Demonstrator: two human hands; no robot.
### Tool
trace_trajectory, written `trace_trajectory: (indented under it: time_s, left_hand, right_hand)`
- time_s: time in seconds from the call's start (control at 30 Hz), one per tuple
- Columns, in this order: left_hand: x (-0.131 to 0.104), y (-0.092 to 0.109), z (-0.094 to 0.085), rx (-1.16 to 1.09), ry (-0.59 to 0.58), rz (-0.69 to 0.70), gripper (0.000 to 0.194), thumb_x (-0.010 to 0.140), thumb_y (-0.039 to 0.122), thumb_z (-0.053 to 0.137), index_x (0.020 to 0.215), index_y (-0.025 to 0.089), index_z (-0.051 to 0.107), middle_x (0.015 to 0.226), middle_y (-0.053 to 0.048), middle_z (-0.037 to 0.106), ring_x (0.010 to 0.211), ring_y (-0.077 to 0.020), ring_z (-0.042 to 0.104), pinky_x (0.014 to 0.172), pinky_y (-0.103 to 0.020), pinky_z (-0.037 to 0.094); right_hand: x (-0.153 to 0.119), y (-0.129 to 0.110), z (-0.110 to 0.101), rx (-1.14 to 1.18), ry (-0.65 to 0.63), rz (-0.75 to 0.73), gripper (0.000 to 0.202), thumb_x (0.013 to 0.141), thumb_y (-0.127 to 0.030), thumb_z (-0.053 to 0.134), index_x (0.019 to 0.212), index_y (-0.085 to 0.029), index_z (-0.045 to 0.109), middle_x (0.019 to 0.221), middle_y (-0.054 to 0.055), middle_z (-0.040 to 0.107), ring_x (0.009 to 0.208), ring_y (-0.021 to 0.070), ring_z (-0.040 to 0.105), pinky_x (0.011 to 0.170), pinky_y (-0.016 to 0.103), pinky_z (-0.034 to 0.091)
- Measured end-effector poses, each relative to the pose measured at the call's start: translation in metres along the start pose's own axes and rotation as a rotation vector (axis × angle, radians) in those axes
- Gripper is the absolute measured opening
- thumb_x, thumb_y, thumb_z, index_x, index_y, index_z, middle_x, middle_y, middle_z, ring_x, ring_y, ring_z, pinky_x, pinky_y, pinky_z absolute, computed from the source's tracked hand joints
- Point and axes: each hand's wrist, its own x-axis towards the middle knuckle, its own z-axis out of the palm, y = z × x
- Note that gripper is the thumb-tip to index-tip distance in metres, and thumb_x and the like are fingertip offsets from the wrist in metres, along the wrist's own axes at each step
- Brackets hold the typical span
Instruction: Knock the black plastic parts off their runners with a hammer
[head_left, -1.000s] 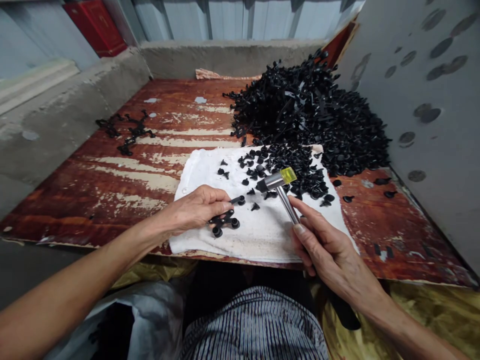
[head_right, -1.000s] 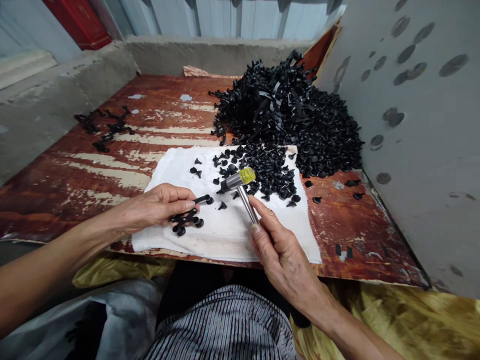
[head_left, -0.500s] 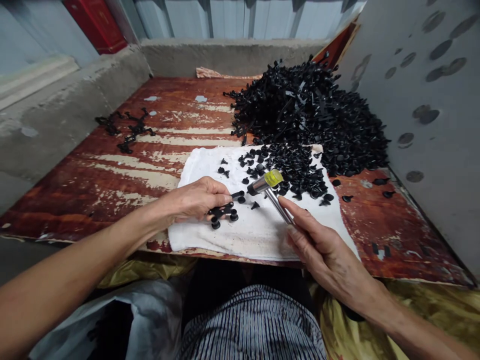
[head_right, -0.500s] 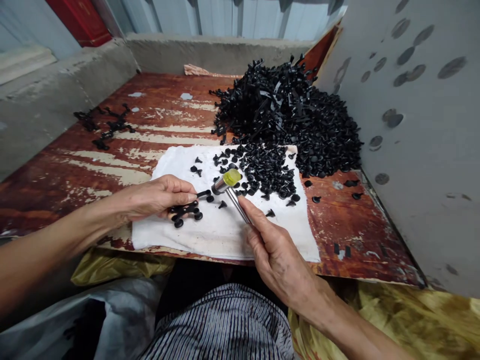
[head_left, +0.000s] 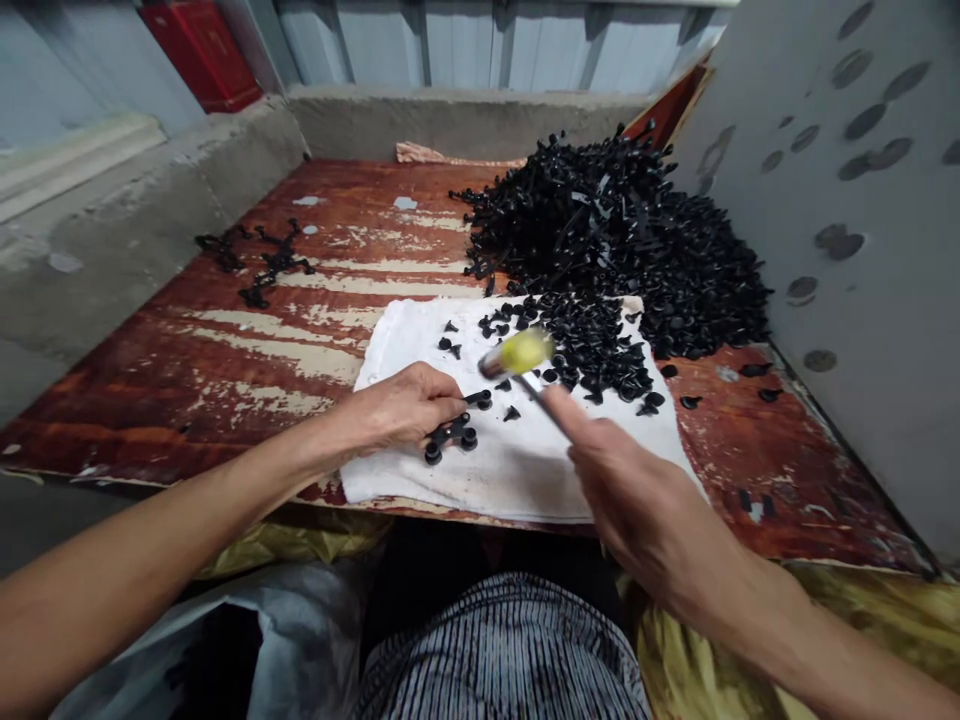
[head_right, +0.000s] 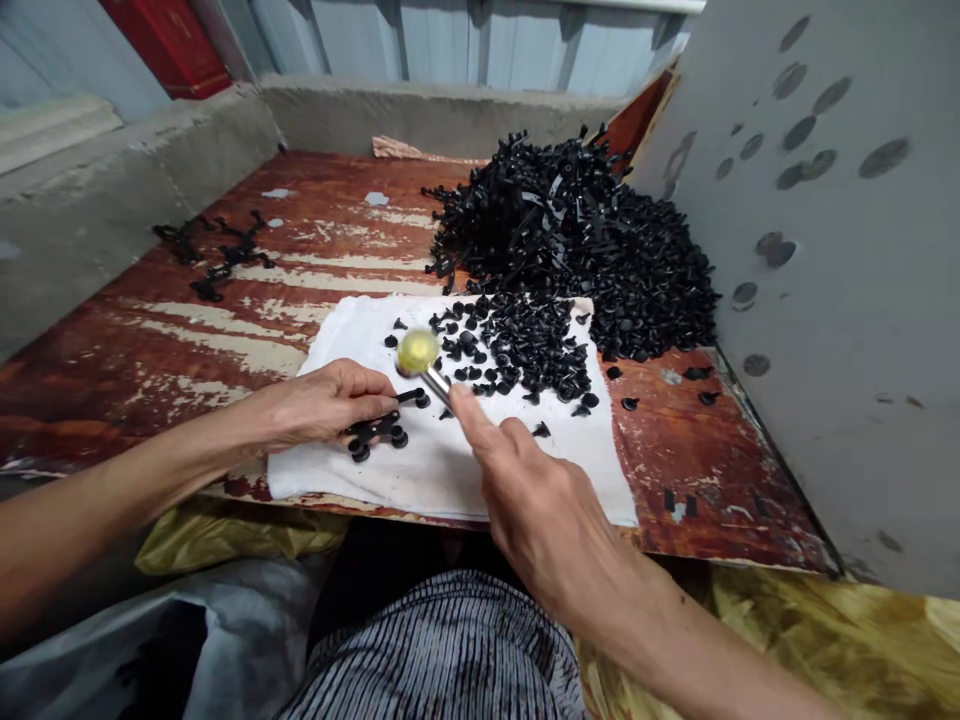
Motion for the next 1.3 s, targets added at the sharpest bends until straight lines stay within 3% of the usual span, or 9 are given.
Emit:
trace_trajectory:
  time_s: [0.2,0.33,0.43,0.63,0.73,0.83,0.9,1.1,1.3]
  left_hand:
    - [0.001,-0.002,0.0,0.036,-0.006,0.013,0.025,0.088,0.019,0.05,0.065,0.014,0.058,0.049,0.002,0.053,0.04,-0.0064,0.04,0.042,-0.02,0.028]
    - [0.003,-0.008,-0.003,0.128,-0.009,0.051,0.025,0.088,0.023,0.05,0.065,0.015,0.056,0.049,0.004,0.049,0.042,-0.007,0.039,0.043,-0.02,0.028]
    - [0.002,-0.007,-0.004,0.141,-0.044,0.095,0.024,0.087,0.025,0.049,0.066,0.015,0.055,0.051,0.004,0.049,0.044,-0.0074,0.04,0.044,-0.02,0.03]
    - [-0.009,0.01,0.006,0.14,-0.204,0.347,0.026,0.087,0.033,0.046,0.068,0.017,0.052,0.056,0.005,0.044,0.05,-0.0082,0.039,0.048,-0.021,0.029]
    - [-0.018,0.008,0.005,0.221,-0.008,0.455,0.026,0.089,0.038,0.046,0.075,0.017,0.056,0.062,0.004,0.047,0.057,-0.0102,0.043,0.054,-0.023,0.032]
    - [-0.031,-0.005,0.0,0.253,0.374,0.375,0.035,0.092,0.049,0.043,0.091,0.018,0.059,0.074,0.001,0.058,0.068,-0.0143,0.052,0.063,-0.027,0.038]
    - [-0.041,-0.012,-0.001,0.283,0.45,0.311,0.042,0.094,0.053,0.037,0.085,0.018,0.059,0.074,-0.001,0.06,0.069,-0.0159,0.054,0.065,-0.029,0.039]
    - [-0.038,-0.003,0.02,0.221,0.318,0.339,0.035,0.091,0.045,0.041,0.067,0.021,0.044,0.056,0.004,0.046,0.052,-0.0104,0.04,0.05,-0.023,0.029]
    - [-0.021,-0.001,0.018,-0.117,0.172,0.199,0.026,0.088,0.031,0.049,0.066,0.018,0.047,0.058,0.003,0.055,0.045,-0.0051,0.041,0.043,-0.017,0.031]
  right_hand:
    - [-0.002,0.003,0.004,0.055,0.022,0.025,0.072,0.094,-0.006,0.037,0.161,-0.022,0.018,0.099,0.011,0.07,0.078,0.0215,0.07,0.072,0.037,0.063]
    - [0.0,0.004,0.003,0.074,-0.073,0.042,0.066,0.091,-0.006,0.039,0.155,-0.019,0.036,0.107,0.013,0.072,0.086,0.0235,0.072,0.079,0.041,0.062]
    - [0.009,0.0,0.0,0.194,0.018,0.152,0.053,0.097,-0.015,0.038,0.15,-0.016,0.042,0.119,0.014,0.069,0.1,0.0237,0.07,0.09,0.042,0.057]
    - [0.04,-0.006,0.009,0.643,0.07,0.432,0.023,0.088,-0.035,0.062,0.104,-0.018,0.062,0.075,0.0,0.06,0.062,0.0149,0.056,0.054,0.027,0.049]
    - [0.044,-0.003,0.018,0.799,0.047,0.496,0.018,0.085,-0.034,0.062,0.095,-0.02,0.059,0.071,-0.002,0.058,0.051,0.0106,0.047,0.044,0.024,0.041]
    - [0.038,0.0,0.022,0.814,0.132,0.534,0.022,0.089,-0.04,0.056,0.1,-0.021,0.052,0.072,-0.005,0.055,0.043,0.0084,0.04,0.038,0.023,0.037]
    - [0.035,0.0,0.023,0.814,0.196,0.556,0.023,0.091,-0.044,0.052,0.1,-0.023,0.047,0.074,-0.006,0.053,0.042,0.008,0.039,0.036,0.023,0.036]
    - [0.037,-0.013,0.034,0.8,0.173,0.498,0.021,0.089,-0.04,0.055,0.099,-0.022,0.05,0.075,-0.004,0.05,0.048,0.0088,0.039,0.038,0.023,0.032]
    - [0.018,-0.015,0.019,0.621,-0.031,0.463,0.02,0.098,-0.042,0.043,0.099,-0.023,0.05,0.068,-0.004,0.046,0.055,0.0132,0.045,0.048,0.025,0.038]
